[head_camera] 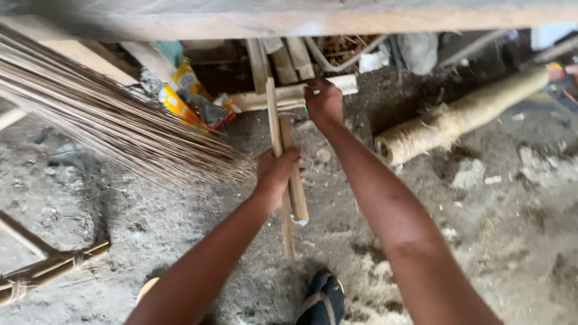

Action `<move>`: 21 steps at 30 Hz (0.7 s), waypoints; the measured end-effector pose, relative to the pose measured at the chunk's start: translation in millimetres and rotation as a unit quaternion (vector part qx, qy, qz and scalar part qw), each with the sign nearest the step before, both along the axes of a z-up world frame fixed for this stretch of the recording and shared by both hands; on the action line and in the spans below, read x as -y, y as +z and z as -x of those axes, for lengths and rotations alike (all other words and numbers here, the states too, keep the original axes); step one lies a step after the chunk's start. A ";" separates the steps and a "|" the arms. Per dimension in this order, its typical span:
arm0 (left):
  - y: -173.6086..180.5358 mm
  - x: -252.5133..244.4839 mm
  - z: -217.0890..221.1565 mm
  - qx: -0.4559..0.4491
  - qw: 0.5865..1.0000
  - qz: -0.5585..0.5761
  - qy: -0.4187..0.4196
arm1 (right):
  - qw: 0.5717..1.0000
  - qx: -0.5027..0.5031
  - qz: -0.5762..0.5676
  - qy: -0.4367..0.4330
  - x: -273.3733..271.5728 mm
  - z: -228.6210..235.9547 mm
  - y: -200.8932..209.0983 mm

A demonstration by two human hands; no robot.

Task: The person measures and cuts thin wooden sticks using a hand saw and tape measure, then stacks the cut pieces. They also handle a machete and organize the cut sticks into a pile.

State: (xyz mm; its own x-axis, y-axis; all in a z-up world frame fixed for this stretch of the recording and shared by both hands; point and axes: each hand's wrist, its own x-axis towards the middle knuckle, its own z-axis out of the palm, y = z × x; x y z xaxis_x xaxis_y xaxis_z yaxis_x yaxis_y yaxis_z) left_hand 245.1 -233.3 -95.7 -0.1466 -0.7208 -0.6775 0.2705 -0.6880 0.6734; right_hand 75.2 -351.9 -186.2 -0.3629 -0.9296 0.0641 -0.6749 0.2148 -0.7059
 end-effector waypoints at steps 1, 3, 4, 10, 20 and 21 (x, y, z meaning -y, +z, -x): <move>-2.8 3.8 -0.8 0.015 1.000 -0.005 0.011 | 1.000 -0.017 0.022 -0.001 11.5 -9.7 -4.0; -8.4 12.6 3.4 0.037 0.999 -0.017 0.007 | 0.996 -0.058 0.064 -0.028 21.5 -15.0 -8.2; -10.6 18.8 5.1 0.041 0.999 -0.010 0.015 | 0.997 -0.060 0.018 -0.035 26.1 -18.4 -9.4; -26.6 66.7 9.7 0.081 0.996 0.032 0.036 | 0.981 -0.080 -0.174 -0.034 52.9 -27.5 -8.1; -46.7 85.4 16.8 0.082 0.992 0.046 0.088 | 0.915 0.174 -0.344 0.123 -0.4 -5.3 85.9; -48.7 79.1 16.5 0.066 0.991 0.044 0.109 | 0.890 0.178 -0.391 0.155 -19.2 -4.8 91.9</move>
State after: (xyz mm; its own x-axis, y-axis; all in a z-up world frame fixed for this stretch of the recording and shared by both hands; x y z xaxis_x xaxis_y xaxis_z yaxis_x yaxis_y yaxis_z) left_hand 228.6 -312.4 -144.4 0.1048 -0.7828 -0.6134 0.3127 -0.5596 0.7675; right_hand 80.0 -332.7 -94.3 0.0510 -0.6985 -0.7138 -0.5517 0.5760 -0.6031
